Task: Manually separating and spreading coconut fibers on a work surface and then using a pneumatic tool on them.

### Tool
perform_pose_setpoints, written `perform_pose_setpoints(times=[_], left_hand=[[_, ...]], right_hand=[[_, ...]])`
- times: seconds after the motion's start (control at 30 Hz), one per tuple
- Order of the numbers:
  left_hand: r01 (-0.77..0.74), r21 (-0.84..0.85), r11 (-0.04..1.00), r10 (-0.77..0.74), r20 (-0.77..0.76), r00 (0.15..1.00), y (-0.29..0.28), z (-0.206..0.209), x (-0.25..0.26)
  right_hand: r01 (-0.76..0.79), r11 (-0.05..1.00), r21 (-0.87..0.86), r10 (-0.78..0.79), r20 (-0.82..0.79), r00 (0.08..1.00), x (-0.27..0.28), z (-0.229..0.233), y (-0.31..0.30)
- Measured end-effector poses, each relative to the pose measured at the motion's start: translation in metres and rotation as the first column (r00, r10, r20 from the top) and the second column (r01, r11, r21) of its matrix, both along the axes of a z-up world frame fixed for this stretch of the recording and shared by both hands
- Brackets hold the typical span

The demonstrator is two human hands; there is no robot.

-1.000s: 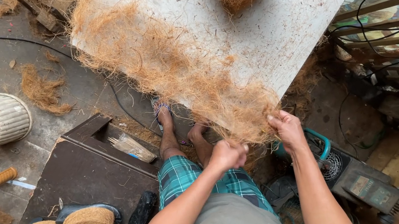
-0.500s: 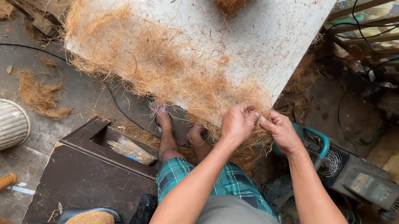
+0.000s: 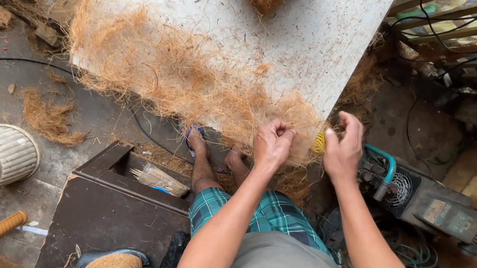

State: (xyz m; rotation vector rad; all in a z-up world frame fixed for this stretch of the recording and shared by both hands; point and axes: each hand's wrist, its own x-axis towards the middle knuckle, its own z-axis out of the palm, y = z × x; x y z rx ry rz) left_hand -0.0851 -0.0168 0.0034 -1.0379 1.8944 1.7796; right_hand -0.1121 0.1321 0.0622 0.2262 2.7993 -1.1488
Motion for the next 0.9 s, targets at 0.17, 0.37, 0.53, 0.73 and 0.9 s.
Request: perform_pose_setpoints(times=[0.17,0.37,0.53,0.73,0.9], left_hand=[[-0.005,-0.052,0.999,0.001,-0.080,0.997,0.009,-0.021,0.019],[-0.093,-0.221,0.971,0.000,-0.386,0.923,-0.015,0.016,0.018],[-0.102,-0.270,0.957,-0.046,-0.492,0.870,-0.019,0.047,0.027],[-0.175,-0.244,0.954,0.006,-0.568,0.823,-0.039,0.107,0.027],[-0.440,-0.217,0.871,0.151,-0.734,0.662,-0.082,0.150,0.011]], right_hand=[[-0.482,0.841,0.246,0.521,-0.128,0.844,0.022,-0.027,-0.025],[-0.550,0.710,0.439,0.605,0.019,0.796,0.035,-0.092,-0.024],[-0.528,0.714,0.459,0.596,-0.003,0.803,0.034,-0.091,-0.028],[-0.554,0.704,0.444,0.569,0.113,0.815,0.033,-0.090,-0.028],[-0.575,0.713,0.401,0.566,0.154,0.810,0.035,-0.095,-0.026]])
